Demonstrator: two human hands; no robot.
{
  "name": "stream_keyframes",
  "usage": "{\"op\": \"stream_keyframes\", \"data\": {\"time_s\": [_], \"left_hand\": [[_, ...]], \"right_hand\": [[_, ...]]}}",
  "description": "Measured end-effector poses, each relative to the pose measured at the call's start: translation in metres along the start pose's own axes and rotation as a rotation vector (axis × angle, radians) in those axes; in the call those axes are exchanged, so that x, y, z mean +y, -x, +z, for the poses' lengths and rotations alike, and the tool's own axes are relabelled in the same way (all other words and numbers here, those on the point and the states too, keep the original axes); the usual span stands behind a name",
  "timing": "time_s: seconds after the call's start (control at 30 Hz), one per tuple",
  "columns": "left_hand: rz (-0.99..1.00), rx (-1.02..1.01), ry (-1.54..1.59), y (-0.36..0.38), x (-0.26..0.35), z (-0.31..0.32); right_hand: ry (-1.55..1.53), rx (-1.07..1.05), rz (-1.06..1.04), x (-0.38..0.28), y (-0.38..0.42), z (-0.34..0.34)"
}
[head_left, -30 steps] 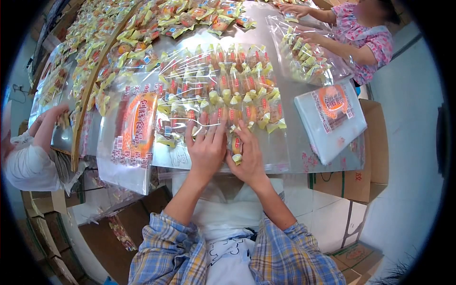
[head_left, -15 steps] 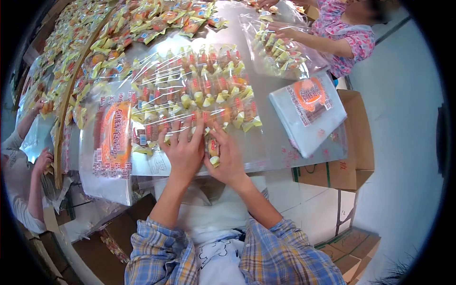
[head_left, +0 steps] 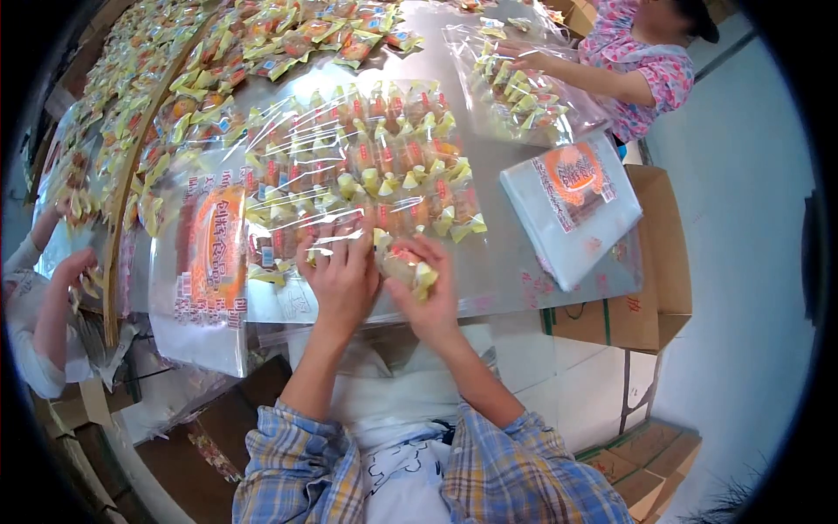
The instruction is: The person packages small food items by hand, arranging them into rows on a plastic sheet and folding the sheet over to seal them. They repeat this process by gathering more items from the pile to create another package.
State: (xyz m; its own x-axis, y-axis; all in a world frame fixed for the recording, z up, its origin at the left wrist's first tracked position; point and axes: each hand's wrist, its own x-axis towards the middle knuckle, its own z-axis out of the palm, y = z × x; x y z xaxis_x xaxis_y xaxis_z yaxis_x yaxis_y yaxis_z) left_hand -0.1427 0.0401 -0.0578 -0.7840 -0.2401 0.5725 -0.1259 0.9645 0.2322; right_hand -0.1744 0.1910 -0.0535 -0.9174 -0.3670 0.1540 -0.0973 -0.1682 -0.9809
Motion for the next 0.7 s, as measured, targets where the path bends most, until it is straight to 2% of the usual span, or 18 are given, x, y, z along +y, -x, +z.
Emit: {"op": "stream_keyframes", "data": {"time_s": [0.03, 0.13, 0.23, 0.33, 0.43, 0.53, 0.67, 0.7], "left_hand": [[-0.031, 0.014, 0.075, 0.003, -0.005, 0.004], [-0.024, 0.06, 0.059, 0.0, -0.001, 0.003], [-0.025, 0.047, 0.065, 0.001, -0.002, 0.003], [-0.057, 0.041, 0.1, 0.001, 0.0, -0.001], [-0.045, 0.113, 0.132, -0.003, -0.001, 0.002], [-0.037, 0.13, 0.133, -0.003, 0.0, -0.002], [-0.007, 0.178, 0.128, -0.005, -0.001, 0.002], [-0.008, 0.138, 0.115, -0.001, -0.003, 0.0]], "right_hand": [[-0.243, 0.034, 0.072, 0.006, 0.0, 0.001], [-0.453, 0.046, 0.34, -0.017, 0.002, -0.006], [-0.497, -0.094, 0.197, -0.013, 0.007, -0.013], [-0.162, -0.097, 0.18, -0.018, 0.018, -0.017], [0.094, 0.03, -0.109, -0.019, 0.018, -0.013], [0.655, -0.115, -0.158, -0.056, 0.006, -0.026], [0.642, -0.028, -0.091, -0.058, 0.004, -0.019], [0.672, -0.011, -0.056, -0.054, 0.004, -0.011]]}}
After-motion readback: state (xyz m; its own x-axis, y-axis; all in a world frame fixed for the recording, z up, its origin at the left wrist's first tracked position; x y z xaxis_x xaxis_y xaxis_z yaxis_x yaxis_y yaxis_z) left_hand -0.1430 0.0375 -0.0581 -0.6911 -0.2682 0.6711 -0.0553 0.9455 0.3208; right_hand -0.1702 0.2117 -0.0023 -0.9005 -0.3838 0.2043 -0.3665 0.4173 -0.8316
